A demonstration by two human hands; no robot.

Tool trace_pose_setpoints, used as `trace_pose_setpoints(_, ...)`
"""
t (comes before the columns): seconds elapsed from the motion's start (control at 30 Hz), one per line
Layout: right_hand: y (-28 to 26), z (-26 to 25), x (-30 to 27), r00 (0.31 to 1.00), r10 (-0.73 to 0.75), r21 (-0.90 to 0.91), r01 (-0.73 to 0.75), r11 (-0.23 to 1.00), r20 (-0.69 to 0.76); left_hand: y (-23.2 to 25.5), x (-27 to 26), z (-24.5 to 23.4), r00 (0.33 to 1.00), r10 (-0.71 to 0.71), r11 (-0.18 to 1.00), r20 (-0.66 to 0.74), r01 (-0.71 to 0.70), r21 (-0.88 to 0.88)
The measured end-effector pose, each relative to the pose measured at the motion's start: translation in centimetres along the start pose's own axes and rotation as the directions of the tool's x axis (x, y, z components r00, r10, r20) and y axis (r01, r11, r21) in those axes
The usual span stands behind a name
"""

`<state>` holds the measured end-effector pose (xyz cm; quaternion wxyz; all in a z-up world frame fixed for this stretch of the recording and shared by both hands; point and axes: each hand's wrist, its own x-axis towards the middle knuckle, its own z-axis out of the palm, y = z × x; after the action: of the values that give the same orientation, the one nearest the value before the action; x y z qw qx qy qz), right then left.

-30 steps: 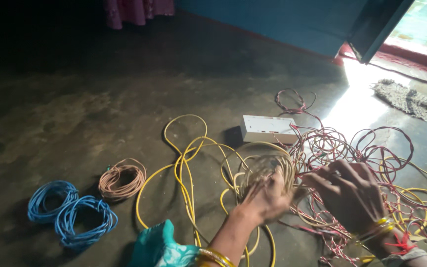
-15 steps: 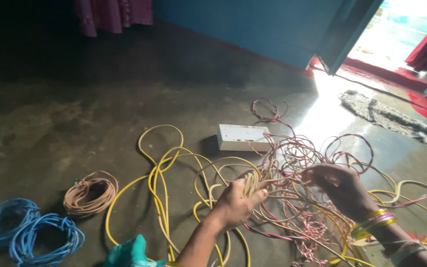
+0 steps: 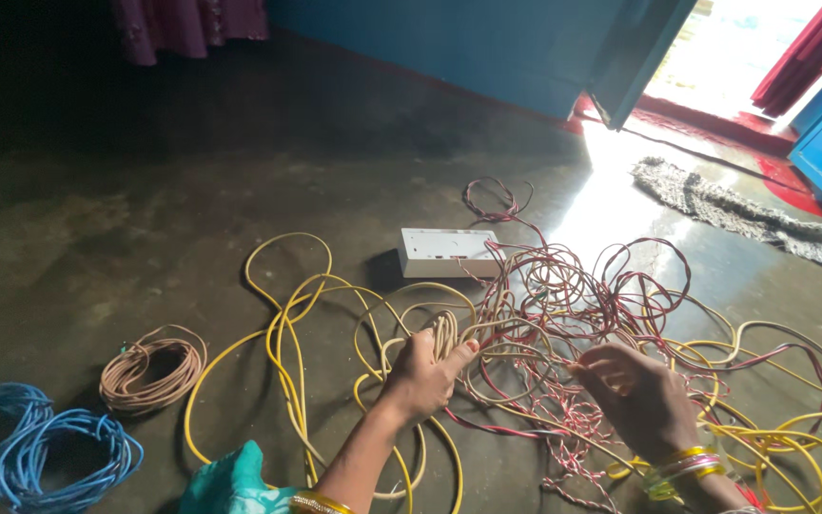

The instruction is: The person sits on the floor and untangles a large pile of mixed electrical wires. They separate the wires by color and type, then coil them into neat bundles by hand.

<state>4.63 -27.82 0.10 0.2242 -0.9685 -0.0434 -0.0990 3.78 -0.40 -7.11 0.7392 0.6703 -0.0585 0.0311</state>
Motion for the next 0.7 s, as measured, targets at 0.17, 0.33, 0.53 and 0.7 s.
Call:
trace_pose_setpoints(0.17,0.6,1.0,0.4,0.991,-0.025,0.554,-0.05,0.831,0.128,-0.5,0.1,0.2,0.993,-0.031,0.993,-0.111,0.043,0.108)
trace_pose_setpoints(0.33,-1.9,0.7,-0.8,0.921,-0.349,0.187,0.378,0.907,-0.171,-0.8,0.2,0.3,0.99,-0.009,0.992,-0.143,0.028,0.127)
trace_pose_setpoints(0.53,-8.2,1.5,-2.2,0.858,-0.507,-0.442,0.423,0.791,-0.086,-1.1,0.3,0.4,0.99,0.052,0.989,-0.134,-0.033,0.143)
trace_pose_setpoints(0.7,-11.1,3.4,-0.5,0.988,-0.116,-0.436,0.149,0.887,0.102,-0.7,0.2,0.0,0.984,-0.066,0.998,-0.163,0.064,-0.02)
